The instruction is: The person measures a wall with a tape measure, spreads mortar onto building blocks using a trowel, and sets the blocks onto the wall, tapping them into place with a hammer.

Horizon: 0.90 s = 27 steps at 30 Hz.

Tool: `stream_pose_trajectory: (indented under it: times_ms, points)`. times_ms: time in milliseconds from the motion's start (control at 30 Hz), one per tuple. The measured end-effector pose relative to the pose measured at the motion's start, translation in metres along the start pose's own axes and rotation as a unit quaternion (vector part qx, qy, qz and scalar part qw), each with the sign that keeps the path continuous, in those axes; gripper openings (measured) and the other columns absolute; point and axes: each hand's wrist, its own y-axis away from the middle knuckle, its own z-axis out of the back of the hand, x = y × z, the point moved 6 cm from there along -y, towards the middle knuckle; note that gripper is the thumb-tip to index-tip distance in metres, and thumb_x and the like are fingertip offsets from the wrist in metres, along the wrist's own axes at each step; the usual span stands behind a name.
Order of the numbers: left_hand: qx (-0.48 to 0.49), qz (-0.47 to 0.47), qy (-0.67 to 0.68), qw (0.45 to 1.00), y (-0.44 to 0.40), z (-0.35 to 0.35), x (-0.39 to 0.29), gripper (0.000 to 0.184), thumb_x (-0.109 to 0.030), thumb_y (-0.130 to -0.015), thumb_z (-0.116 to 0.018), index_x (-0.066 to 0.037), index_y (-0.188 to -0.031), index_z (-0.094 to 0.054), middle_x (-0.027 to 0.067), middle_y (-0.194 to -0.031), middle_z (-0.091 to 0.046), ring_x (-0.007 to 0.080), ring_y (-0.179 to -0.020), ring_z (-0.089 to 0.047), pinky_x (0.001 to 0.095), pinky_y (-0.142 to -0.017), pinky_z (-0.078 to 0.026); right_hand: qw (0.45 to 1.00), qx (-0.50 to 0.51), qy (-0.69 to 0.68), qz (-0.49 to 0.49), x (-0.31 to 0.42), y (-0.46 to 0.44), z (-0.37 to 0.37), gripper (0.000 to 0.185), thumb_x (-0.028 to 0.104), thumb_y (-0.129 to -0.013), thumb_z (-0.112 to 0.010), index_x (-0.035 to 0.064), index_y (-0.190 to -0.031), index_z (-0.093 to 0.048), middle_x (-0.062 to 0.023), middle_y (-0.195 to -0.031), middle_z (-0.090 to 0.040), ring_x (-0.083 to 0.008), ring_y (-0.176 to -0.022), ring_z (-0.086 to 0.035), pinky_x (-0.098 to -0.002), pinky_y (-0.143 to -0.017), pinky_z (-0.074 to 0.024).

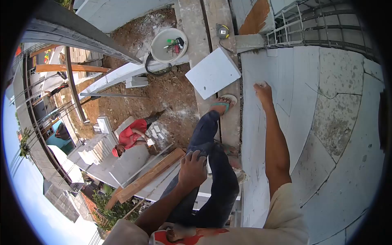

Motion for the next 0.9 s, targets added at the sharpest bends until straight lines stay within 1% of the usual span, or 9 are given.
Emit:
stream_pose_trajectory:
  times_ms: [67,133,233,333,433,500,633,833,900]
  points:
    - [0.014,0.015,0.037,0.999,-0.009,0.013,0.004,0.044,-0.021,-0.085,-0.073,-0.011,-0.127,-0.068,0.0148,-0.147,-0.054,0.039,-0.14,-0.048,0.0569,-0.113,-0.041,0.99,0.0,0.123,0.071,0.017,-0.093,-0.031,0.033,0.032,-0.089,-0.078,0.0034,-0.105,-0.075,-0.012,-0.089,-0.076,-0.0236,-0.081,-0.072,-0.0372,-0.078,-0.055]
    - [0.025,0.043,0.063,0.997,-0.016,0.019,0.011,0.043,-0.021,-0.086,-0.074,-0.011,-0.127,-0.068,0.0147,-0.147,-0.054,0.0391,-0.14,-0.047,0.0565,-0.113,-0.04,0.961,0.019,0.24,0.135,0.068,-0.141,-0.071,0.044,0.036,-0.086,-0.078,0.0013,-0.113,-0.073,-0.0242,-0.111,-0.076,-0.0388,-0.108,-0.073,-0.0439,-0.096,-0.0541]
    - [0.04,0.074,0.098,0.992,-0.026,0.025,0.017,0.042,-0.022,-0.087,-0.075,-0.011,-0.127,-0.068,0.0147,-0.149,-0.053,0.0392,-0.142,-0.045,0.0558,-0.115,-0.039,0.912,-0.005,0.359,0.197,0.097,-0.206,-0.128,0.081,0.042,-0.081,-0.082,0.0003,-0.146,-0.055,-0.0249,-0.134,-0.069,-0.0424,-0.122,-0.067,-0.0461,-0.109,-0.0506]
    - [0.044,0.088,0.116,0.988,-0.033,0.028,0.018,0.042,-0.021,-0.087,-0.075,-0.012,-0.127,-0.068,0.0149,-0.149,-0.053,0.0399,-0.143,-0.046,0.0553,-0.115,-0.039,0.868,-0.034,0.39,0.304,0.109,-0.226,-0.18,0.093,0.045,-0.083,-0.08,0.0004,-0.155,-0.044,-0.0273,-0.145,-0.061,-0.045,-0.126,-0.064,-0.0471,-0.11,-0.0503]
    - [0.039,0.102,0.135,0.985,-0.038,0.034,0.018,0.043,-0.021,-0.087,-0.075,-0.012,-0.128,-0.068,0.014,-0.15,-0.053,0.0396,-0.143,-0.046,0.0551,-0.115,-0.039,0.887,-0.054,0.381,0.255,0.099,-0.238,-0.217,0.105,0.026,-0.079,-0.087,0.0106,-0.165,-0.03,-0.0283,-0.147,-0.054,-0.0453,-0.134,-0.055,-0.0496,-0.112,-0.0476]
    - [0.04,0.109,0.138,0.983,-0.041,0.035,0.019,0.044,-0.021,-0.086,-0.076,-0.013,-0.128,-0.068,0.0134,-0.151,-0.053,0.0392,-0.143,-0.046,0.055,-0.114,-0.039,0.887,-0.084,0.385,0.242,0.1,-0.243,-0.229,0.117,0.028,-0.075,-0.087,0.0071,-0.167,-0.018,-0.0269,-0.167,-0.029,-0.0483,-0.148,-0.039,-0.0525,-0.12,-0.0408]
    - [0.045,0.119,0.126,0.984,-0.042,0.035,0.017,0.046,-0.02,-0.085,-0.077,-0.015,-0.13,-0.068,0.0124,-0.151,-0.053,0.0385,-0.143,-0.046,0.0547,-0.114,-0.04,0.913,-0.108,0.305,0.25,0.126,-0.211,-0.229,0.116,0.028,-0.076,-0.085,0.0044,-0.166,-0.016,-0.0267,-0.167,-0.027,-0.0469,-0.149,-0.039,-0.0508,-0.121,-0.0396]
    - [0.037,0.122,0.116,0.985,-0.043,0.039,0.016,0.045,-0.019,-0.084,-0.076,-0.014,-0.128,-0.069,0.012,-0.151,-0.053,0.0384,-0.143,-0.046,0.0547,-0.114,-0.041,0.836,-0.134,0.418,0.33,0.099,-0.282,-0.217,0.105,0.028,-0.079,-0.082,0.0043,-0.164,-0.025,-0.026,-0.165,-0.033,-0.0439,-0.15,-0.039,-0.0511,-0.122,-0.0382]
    - [0.024,0.115,0.114,0.987,-0.041,0.036,0.018,0.045,-0.019,-0.084,-0.076,-0.013,-0.128,-0.069,0.0121,-0.15,-0.053,0.0384,-0.143,-0.046,0.0546,-0.114,-0.041,0.847,-0.155,0.392,0.323,0.102,-0.268,-0.196,0.068,0.027,-0.086,-0.079,0.0009,-0.145,-0.057,-0.0237,-0.139,-0.064,-0.0341,-0.127,-0.064,-0.0452,-0.105,-0.0526]
